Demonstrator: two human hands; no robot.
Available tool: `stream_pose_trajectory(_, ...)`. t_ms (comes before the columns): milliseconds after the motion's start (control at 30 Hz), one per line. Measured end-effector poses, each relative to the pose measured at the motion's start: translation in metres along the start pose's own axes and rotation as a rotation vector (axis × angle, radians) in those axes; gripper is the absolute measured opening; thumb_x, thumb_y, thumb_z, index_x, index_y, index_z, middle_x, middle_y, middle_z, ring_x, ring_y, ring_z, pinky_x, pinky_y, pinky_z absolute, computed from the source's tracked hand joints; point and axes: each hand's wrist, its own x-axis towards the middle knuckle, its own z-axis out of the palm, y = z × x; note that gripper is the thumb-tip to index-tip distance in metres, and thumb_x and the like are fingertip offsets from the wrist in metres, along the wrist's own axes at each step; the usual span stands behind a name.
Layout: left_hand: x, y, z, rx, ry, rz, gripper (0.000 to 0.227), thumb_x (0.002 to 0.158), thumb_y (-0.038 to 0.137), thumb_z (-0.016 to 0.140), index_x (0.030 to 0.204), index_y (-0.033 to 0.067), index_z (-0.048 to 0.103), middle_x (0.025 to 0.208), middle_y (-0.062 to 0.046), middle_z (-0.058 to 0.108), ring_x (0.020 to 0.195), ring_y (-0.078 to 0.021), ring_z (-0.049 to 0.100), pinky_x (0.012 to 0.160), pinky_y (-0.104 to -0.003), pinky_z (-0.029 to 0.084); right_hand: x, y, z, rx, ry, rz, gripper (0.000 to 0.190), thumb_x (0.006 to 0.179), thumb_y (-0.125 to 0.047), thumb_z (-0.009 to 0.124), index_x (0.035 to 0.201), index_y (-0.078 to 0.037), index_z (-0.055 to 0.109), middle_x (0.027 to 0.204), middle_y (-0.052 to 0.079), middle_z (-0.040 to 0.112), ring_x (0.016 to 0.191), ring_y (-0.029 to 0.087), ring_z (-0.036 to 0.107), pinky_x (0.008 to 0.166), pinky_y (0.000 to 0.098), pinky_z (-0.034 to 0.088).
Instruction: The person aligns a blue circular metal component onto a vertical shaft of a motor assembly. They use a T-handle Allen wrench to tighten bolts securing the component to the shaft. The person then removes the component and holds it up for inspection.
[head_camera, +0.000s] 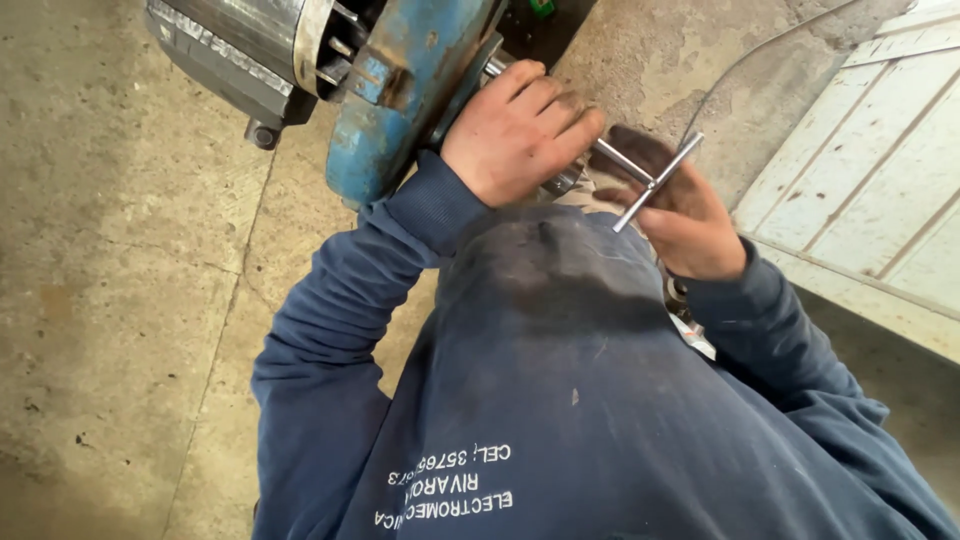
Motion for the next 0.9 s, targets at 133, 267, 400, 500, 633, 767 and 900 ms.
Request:
stream_pose_trajectory(133, 0.001, 0.003, 0.003, -0.009, -0.010, -0.007, 0.030, 0.102, 0.017, 0.060, 0.131, 0.0116, 0.065, 0.114, -0.005, 0.067, 0.114, -0.0229, 0.062, 0.112, -0.042, 0.042, 0.004, 0.019, -0.015, -0.587, 0.085, -0.333, 0.064, 0.086, -0.005, 0.073, 0.146, -0.008, 0.049, 0.154, 0.014, 0.051, 0.146, 0.032, 0.044, 0.117, 0.0485, 0.038)
stream_pose_trajectory(267, -0.003, 0.002, 0.005, 0.038, -0.025, -0.010, 0.030, 0.101, 0.018, 0.060, 0.130, 0.0119, 0.065, 0.114, -0.005, 0.067, 0.115, -0.0227, 0.062, 0.114, -0.043, 0.041, 0.007, 0.036, -0.023, -1.201, 0.219, -0.623, 0.056, 0.092, -0.006, 0.074, 0.145, 0.000, 0.055, 0.152, 0.018, 0.056, 0.148, 0.034, 0.046, 0.124, 0.0499, 0.037)
stream_pose_trajectory(400, -0.002, 0.000, 0.002, 0.070, -0.035, 0.007, 0.031, 0.099, 0.019, 0.060, 0.129, 0.0126, 0.066, 0.114, -0.005, 0.067, 0.115, -0.0235, 0.062, 0.115, -0.043, 0.040, 0.009, 0.038, -0.022, -0.969, 0.242, -0.439, 0.066, 0.098, -0.014, 0.077, 0.151, 0.010, 0.047, 0.157, 0.022, 0.053, 0.150, 0.035, 0.045, 0.126, 0.0496, 0.036)
stream_pose_trajectory(500, -0.005, 0.002, 0.006, 0.050, -0.022, -0.001, 0.029, 0.100, 0.019, 0.061, 0.129, 0.0127, 0.066, 0.116, -0.005, 0.068, 0.116, -0.0236, 0.062, 0.116, -0.043, 0.040, 0.005, 0.034, -0.016, -0.589, 0.135, -0.237, 0.071, 0.095, -0.017, 0.076, 0.153, 0.007, 0.042, 0.156, 0.021, 0.050, 0.149, 0.033, 0.045, 0.123, 0.0472, 0.037)
stream_pose_trajectory(633, -0.005, -0.001, 0.008, 0.057, -0.018, 0.007, 0.030, 0.101, 0.020, 0.062, 0.129, 0.0124, 0.066, 0.118, -0.005, 0.068, 0.117, -0.0236, 0.062, 0.116, -0.043, 0.040, 0.004, 0.029, -0.017, -0.206, 0.031, -0.050, 0.076, 0.093, -0.021, 0.074, 0.154, 0.004, 0.036, 0.155, 0.019, 0.048, 0.147, 0.031, 0.044, 0.120, 0.0448, 0.037)
stream_pose_trajectory(767, -0.003, -0.003, 0.003, 0.022, 0.002, -0.016, 0.029, 0.099, 0.018, 0.063, 0.127, 0.0124, 0.066, 0.118, -0.005, 0.068, 0.116, -0.0233, 0.062, 0.115, -0.044, 0.041, 0.001, 0.051, -0.051, 0.018, -0.012, 0.063, 0.078, 0.088, -0.016, 0.075, 0.155, 0.002, 0.039, 0.153, 0.016, 0.050, 0.138, 0.029, 0.046, 0.113, 0.0424, 0.038)
stream_pose_trajectory(900, -0.003, -0.001, 0.005, 0.051, -0.006, -0.033, 0.027, 0.097, 0.016, 0.064, 0.123, 0.0122, 0.067, 0.116, -0.005, 0.068, 0.114, -0.0230, 0.062, 0.115, -0.045, 0.043, 0.000, 0.061, -0.069, 0.183, -0.036, 0.158, 0.082, 0.082, -0.007, 0.079, 0.156, -0.001, 0.046, 0.148, 0.012, 0.056, 0.123, 0.027, 0.050, 0.102, 0.0395, 0.040)
